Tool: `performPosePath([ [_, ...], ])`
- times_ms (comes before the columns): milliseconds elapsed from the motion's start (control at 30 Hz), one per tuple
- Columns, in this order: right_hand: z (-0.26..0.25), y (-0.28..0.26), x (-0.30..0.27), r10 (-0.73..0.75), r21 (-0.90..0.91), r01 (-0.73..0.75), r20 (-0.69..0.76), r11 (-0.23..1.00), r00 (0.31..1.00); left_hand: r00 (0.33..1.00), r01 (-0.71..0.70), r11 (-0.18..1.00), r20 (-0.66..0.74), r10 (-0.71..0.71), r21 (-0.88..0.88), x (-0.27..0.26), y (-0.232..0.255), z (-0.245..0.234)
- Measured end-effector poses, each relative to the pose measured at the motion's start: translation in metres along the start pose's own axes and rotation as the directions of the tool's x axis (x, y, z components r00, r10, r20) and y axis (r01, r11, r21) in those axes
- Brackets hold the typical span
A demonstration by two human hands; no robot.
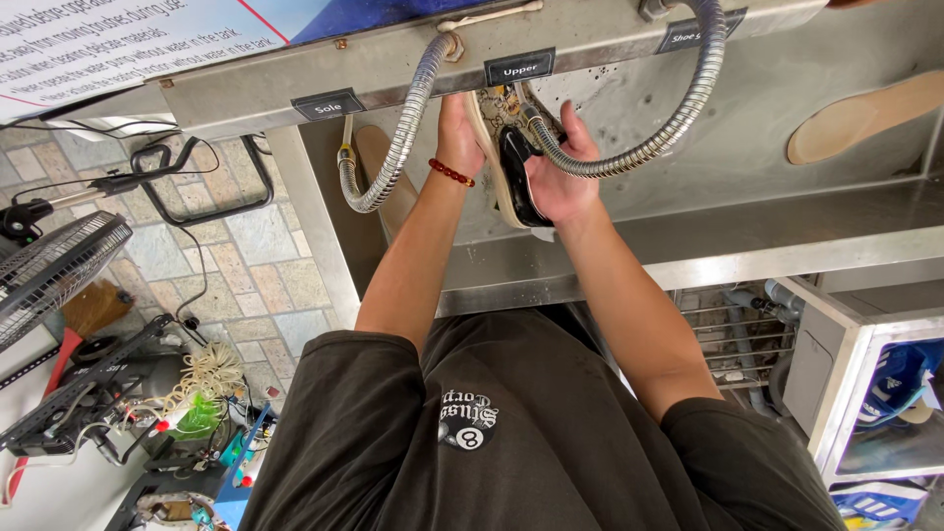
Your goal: The person cleans a shoe using a specialized shoe washing machine station. They hold the shoe under a nozzle, apply cleaning solution, and scrub the surface with a handheld sponge before using a rotating brush to polish the heel and side.
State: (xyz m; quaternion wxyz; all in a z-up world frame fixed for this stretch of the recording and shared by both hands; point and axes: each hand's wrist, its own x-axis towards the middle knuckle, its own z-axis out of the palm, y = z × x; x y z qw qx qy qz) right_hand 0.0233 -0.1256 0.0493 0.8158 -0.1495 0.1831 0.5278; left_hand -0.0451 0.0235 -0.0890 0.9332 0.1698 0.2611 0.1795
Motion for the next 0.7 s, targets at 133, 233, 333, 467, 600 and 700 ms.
performPosePath([
  [133,0.011,0.013,0.016,-0.032,0.034,0.032,-0.004,0.999,0.999,0.998,-0.060,0.997,0.017,0.060,0.043,0.000,0.006,-0.016],
  [233,0.008,0.019,0.028,-0.003,0.111,-0.017,0.173,0.994,0.985,0.999,0.042,0.998,-0.009,-0.042,-0.036,0.029,0.011,-0.034],
  [333,-0.006,0.013,0.064,-0.055,0.167,0.015,0.242,0.986,0.969,0.997,0.027,0.999,-0.066,-0.030,-0.036,0.048,0.009,-0.055],
  [467,-0.016,0.013,0.108,-0.260,0.137,0.246,0.096,0.960,0.961,0.983,0.019,0.996,-0.182,-0.003,0.087,0.042,0.010,-0.077],
  [600,-0.012,0.014,0.121,-0.248,0.110,0.237,0.099,0.965,0.964,0.971,0.106,0.935,-0.239,-0.023,0.339,0.016,0.006,-0.079],
  [700,-0.022,0.020,0.127,-0.215,0.178,0.205,0.040,0.962,0.976,0.958,0.109,0.835,-0.282,0.057,0.539,0.003,0.020,-0.075],
])
